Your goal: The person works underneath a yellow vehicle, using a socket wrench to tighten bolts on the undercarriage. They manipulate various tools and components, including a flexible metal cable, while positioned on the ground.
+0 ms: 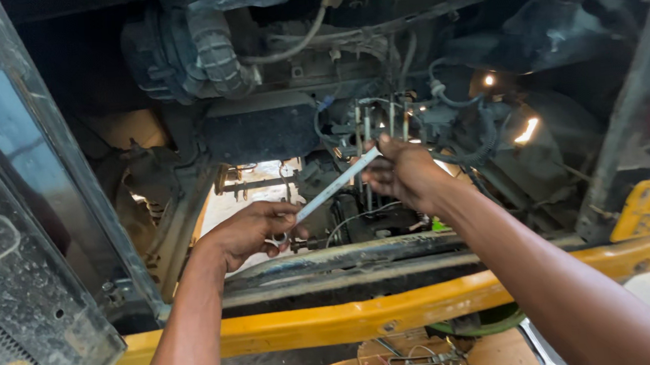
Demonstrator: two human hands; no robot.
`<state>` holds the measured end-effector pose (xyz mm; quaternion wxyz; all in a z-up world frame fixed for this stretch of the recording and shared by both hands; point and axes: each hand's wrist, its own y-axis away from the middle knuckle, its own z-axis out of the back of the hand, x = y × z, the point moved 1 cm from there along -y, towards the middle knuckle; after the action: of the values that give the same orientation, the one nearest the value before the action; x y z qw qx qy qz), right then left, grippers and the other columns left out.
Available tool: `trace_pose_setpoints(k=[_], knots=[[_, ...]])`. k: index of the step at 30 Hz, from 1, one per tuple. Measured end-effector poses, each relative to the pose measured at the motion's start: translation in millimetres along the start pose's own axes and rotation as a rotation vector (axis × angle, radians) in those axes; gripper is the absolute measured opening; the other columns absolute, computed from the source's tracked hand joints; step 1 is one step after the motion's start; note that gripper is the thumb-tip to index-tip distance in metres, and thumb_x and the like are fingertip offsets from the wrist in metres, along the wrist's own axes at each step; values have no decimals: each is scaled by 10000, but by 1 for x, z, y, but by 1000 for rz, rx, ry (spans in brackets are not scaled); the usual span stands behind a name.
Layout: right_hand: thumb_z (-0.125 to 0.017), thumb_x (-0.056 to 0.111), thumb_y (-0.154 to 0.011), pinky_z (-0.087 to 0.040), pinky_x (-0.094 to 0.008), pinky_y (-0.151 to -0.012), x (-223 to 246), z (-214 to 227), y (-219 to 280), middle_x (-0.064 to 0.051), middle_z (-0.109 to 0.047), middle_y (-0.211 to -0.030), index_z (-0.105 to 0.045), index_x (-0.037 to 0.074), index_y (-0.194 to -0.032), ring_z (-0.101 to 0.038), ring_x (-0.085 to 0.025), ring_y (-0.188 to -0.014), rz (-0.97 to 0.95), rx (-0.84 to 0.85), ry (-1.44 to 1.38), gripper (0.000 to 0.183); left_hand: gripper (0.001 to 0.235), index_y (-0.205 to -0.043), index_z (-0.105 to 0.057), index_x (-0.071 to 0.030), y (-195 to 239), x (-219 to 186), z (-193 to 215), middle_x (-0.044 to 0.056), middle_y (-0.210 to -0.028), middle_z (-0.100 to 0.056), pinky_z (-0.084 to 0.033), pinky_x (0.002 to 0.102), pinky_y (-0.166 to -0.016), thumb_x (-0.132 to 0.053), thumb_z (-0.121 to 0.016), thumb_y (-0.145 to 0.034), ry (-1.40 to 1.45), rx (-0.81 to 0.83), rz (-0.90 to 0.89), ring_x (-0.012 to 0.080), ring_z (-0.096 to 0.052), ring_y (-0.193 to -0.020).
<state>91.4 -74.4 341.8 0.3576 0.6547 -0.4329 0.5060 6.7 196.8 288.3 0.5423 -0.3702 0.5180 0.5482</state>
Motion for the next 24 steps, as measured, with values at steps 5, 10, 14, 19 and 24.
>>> trace_pose_setpoints(k=[5,10,14,19,24], knots=[[-460,333,-1058,-607,-312,-737,2,-49,-52,-124,-679,-996,-535,100,-1045,-665,-199,-862,74,-5,-80,245,316,-1177,-750,-39,-41,19,36,111,-845,-692,-442,290,-538,-89,-739,-865,-91,-415,-215,121,-563,-632],[-506,232,-1089,-499,-328,-642,-17,-95,-121,-104,-691,-987,-575,63,-1092,-580,-202,-787,157,-100,157,183,300,-1068,-759,4,-60,22,68,93,-849,-752,-543,321,-561,-29,-775,-770,3,-472,-308,157,-646,-667],[-415,157,-1048,-600,-304,-655,-11,-109,-162,-14,-711,-936,-578,153,-1154,-691,-105,-791,115,-71,160,195,350,-1097,-754,-13,-62,20,80,62,-956,-768,-579,335,-689,-77,-806,-757,40,-343,-244,154,-705,-804],[-339,189,-1102,-627,-333,-576,-6,-103,-214,-100,-745,-851,-534,22,-1174,-699,-176,-635,102,-154,78,266,497,-1285,-649,-64,-87,47,78,70,-1154,-696,-572,384,-912,-281,-717,-843,363,-161,-142,194,-678,-1054],[-314,193,-1101,-537,-293,-492,-34,-87,-287,-89,-729,-783,-570,74,-1123,-669,-154,-577,-43,-189,190,284,575,-1310,-634,-57,-101,62,76,102,-1217,-688,-536,399,-986,-438,-657,-880,477,-116,-91,232,-638,-1164]])
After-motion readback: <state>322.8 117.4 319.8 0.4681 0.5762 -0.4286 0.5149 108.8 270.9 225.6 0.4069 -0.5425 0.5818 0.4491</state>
